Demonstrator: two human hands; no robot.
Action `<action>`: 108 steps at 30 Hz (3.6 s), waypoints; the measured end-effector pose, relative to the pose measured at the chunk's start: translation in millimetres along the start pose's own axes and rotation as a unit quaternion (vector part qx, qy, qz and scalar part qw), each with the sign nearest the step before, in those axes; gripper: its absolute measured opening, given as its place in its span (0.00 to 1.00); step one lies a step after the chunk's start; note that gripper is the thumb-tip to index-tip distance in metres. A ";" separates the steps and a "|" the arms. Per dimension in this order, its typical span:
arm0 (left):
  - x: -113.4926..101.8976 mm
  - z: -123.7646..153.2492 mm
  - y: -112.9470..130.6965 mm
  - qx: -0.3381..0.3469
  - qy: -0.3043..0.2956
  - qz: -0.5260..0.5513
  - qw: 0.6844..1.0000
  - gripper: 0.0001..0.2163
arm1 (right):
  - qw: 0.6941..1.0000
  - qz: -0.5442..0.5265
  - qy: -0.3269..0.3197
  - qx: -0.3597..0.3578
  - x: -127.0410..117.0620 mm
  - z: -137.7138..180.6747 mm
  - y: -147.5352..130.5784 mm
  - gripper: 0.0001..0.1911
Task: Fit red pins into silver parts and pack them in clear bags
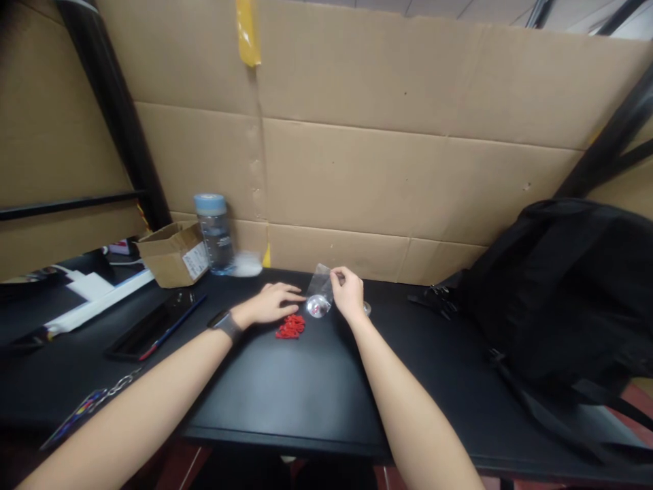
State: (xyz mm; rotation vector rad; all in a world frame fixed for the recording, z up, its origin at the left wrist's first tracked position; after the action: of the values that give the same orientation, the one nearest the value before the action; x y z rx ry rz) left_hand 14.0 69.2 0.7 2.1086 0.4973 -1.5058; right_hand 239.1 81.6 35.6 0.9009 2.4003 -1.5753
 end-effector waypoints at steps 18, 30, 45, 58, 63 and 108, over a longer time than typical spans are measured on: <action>-42.1 -5.3 70.0 0.097 0.143 -0.145 0.974 0.16 | 0.984 -0.171 -0.058 -0.011 -0.3 21.8 -38.6 0.15; -51.5 11.8 14.9 -0.065 0.148 -0.214 0.963 0.15 | 0.987 -0.128 -0.099 -0.005 7.2 22.0 -31.6 0.17; -33.8 62.2 -104.9 -0.301 0.105 -0.157 0.935 0.17 | 0.958 0.128 -0.228 -0.114 19.6 27.9 -10.7 0.11; -33.5 57.4 -101.5 -0.279 0.161 -0.104 0.941 0.19 | 0.947 0.188 -0.245 -0.091 30.0 32.6 -3.7 0.20; -40.7 51.7 -87.4 -0.287 0.226 -0.078 0.928 0.15 | 0.958 0.141 -0.225 -0.110 32.1 34.2 -11.2 0.21; -46.0 9.8 23.6 0.034 0.171 0.128 0.976 0.09 | 0.970 0.167 -0.178 0.011 -44.0 -6.7 6.6 0.14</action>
State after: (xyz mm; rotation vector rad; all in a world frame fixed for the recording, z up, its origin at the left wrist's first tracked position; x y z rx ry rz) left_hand 5.0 44.0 46.0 2.3937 0.2792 -1.0369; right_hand 279.9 71.4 51.8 0.8807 1.8792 -1.4865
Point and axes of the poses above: each hand's wrist, its own z-axis away from the middle knuckle, its own x-axis out of the palm, y = z × x, the point moved 5 cm from there along -z, towards the middle knuckle, and after that the axes turned 13 degrees about x, right-handed, at the moved point
